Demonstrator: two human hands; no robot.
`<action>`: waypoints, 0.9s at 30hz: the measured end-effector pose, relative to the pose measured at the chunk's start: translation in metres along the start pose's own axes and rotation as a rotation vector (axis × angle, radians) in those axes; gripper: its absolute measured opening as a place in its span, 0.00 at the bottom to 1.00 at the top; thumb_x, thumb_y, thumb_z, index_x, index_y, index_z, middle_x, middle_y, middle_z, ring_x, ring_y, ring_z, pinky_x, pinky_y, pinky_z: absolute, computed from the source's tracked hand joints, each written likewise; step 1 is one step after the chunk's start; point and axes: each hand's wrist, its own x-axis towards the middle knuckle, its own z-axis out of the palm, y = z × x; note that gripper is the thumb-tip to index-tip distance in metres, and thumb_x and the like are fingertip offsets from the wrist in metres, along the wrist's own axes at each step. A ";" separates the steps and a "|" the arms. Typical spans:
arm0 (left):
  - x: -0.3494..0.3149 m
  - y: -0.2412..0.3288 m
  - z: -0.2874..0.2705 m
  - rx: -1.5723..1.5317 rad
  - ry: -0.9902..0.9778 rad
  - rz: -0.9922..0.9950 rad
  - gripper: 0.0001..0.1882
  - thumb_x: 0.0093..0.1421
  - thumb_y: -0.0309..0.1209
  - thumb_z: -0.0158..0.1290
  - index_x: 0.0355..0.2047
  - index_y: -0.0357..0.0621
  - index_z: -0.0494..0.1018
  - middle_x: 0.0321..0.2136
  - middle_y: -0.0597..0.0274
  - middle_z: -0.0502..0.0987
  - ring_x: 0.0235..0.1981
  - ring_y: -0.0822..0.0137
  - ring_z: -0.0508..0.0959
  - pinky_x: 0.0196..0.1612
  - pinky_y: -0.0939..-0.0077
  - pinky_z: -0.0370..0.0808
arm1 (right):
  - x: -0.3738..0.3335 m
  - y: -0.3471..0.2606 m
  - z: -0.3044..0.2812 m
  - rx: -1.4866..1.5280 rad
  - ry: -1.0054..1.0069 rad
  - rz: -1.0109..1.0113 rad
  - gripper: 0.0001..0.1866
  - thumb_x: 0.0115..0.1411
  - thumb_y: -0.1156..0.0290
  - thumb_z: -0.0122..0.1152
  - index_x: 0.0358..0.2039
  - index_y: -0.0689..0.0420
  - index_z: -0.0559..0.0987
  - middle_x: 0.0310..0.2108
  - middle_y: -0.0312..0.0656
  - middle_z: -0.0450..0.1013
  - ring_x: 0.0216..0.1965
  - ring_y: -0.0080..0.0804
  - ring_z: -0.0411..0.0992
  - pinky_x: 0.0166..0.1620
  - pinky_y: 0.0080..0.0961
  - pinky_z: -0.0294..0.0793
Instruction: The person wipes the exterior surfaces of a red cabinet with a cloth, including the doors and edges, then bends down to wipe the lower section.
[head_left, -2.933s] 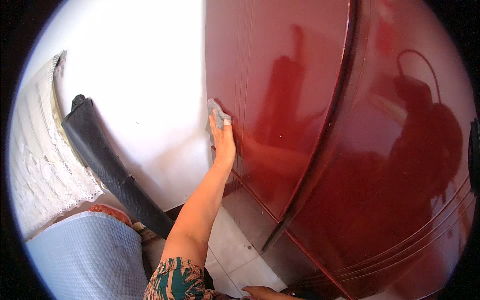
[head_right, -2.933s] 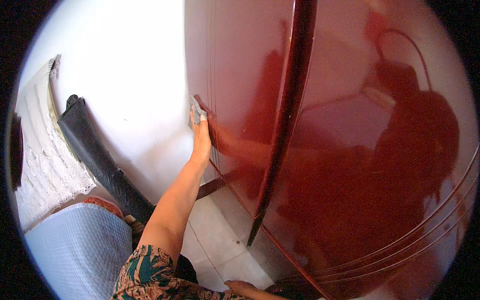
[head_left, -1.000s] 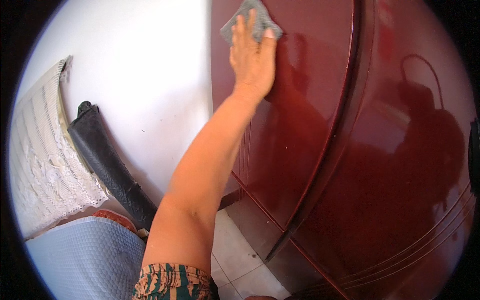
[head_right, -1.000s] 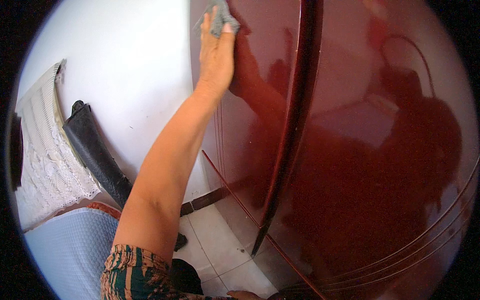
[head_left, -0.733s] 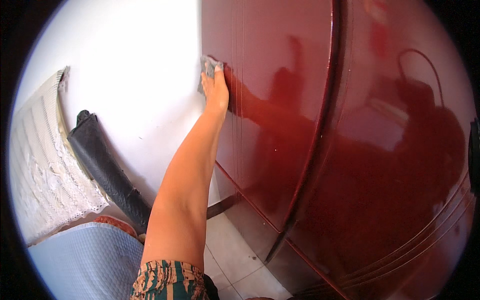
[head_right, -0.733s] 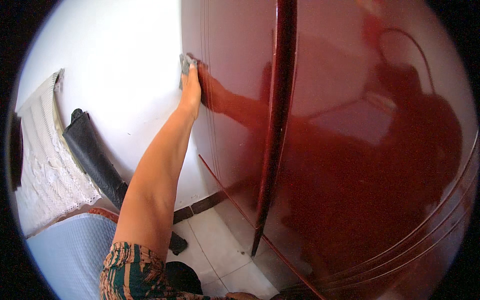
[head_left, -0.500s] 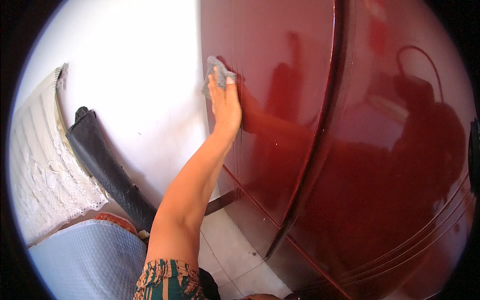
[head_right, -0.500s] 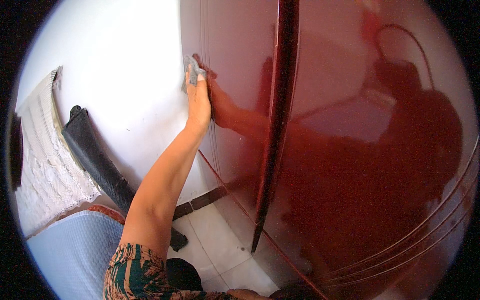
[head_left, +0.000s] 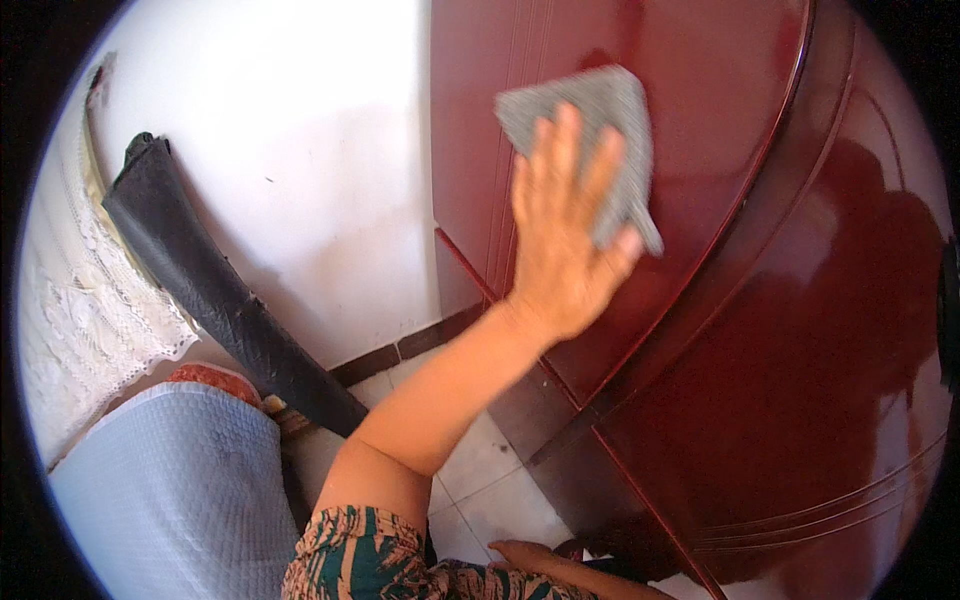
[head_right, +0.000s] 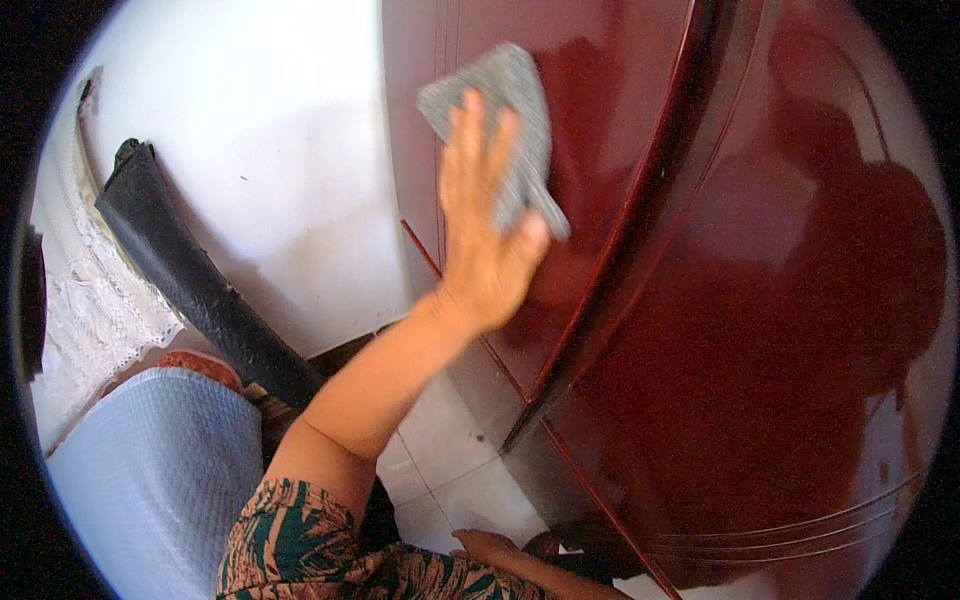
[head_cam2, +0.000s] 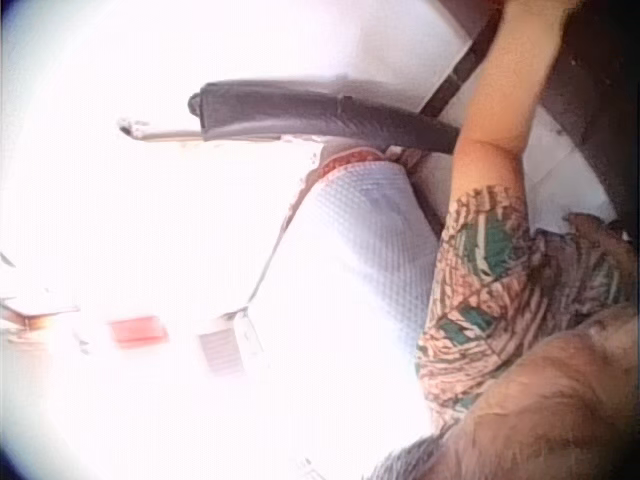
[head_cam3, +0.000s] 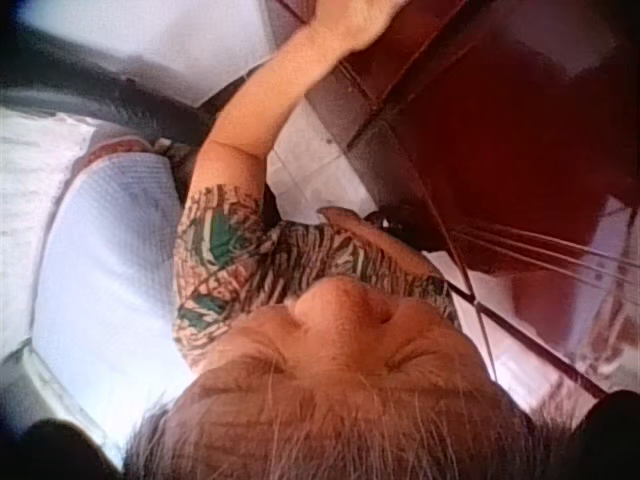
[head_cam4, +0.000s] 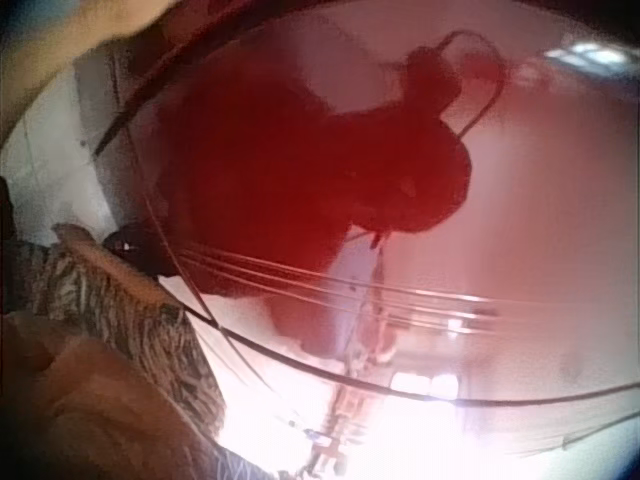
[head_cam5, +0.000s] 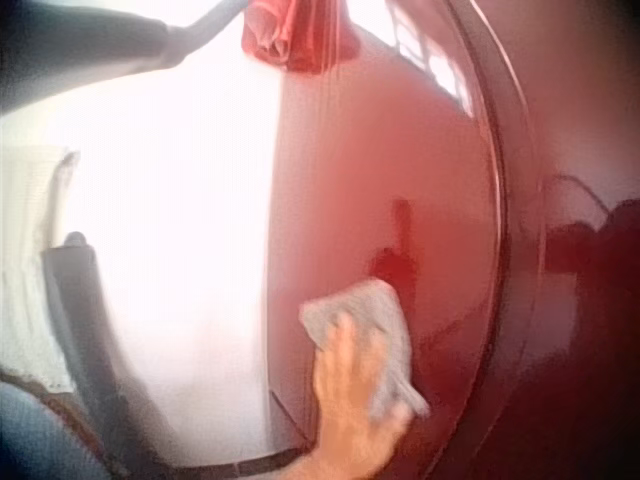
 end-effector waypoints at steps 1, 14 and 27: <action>0.005 -0.011 -0.007 0.015 0.014 -0.066 0.37 0.64 0.59 0.33 0.68 0.56 0.46 0.69 0.52 0.37 0.69 0.47 0.38 0.65 0.41 0.36 | 0.000 -0.004 0.002 0.004 -0.005 -0.012 0.33 0.65 0.47 0.46 0.59 0.62 0.61 0.51 0.56 0.68 0.51 0.52 0.69 0.50 0.45 0.70; -0.078 -0.039 -0.002 -0.077 0.074 -0.415 0.33 0.68 0.44 0.36 0.66 0.37 0.46 0.67 0.42 0.41 0.69 0.46 0.41 0.67 0.57 0.39 | -0.008 -0.017 -0.002 -0.008 0.094 -0.032 0.31 0.62 0.49 0.50 0.58 0.58 0.63 0.50 0.55 0.69 0.51 0.52 0.69 0.50 0.46 0.70; -0.163 0.017 -0.016 0.081 -0.132 -0.336 0.30 0.58 0.29 0.47 0.62 0.45 0.59 0.66 0.45 0.51 0.67 0.49 0.51 0.66 0.50 0.42 | -0.029 -0.042 -0.024 0.002 0.082 0.067 0.32 0.62 0.51 0.51 0.60 0.59 0.63 0.54 0.55 0.66 0.55 0.50 0.66 0.55 0.42 0.66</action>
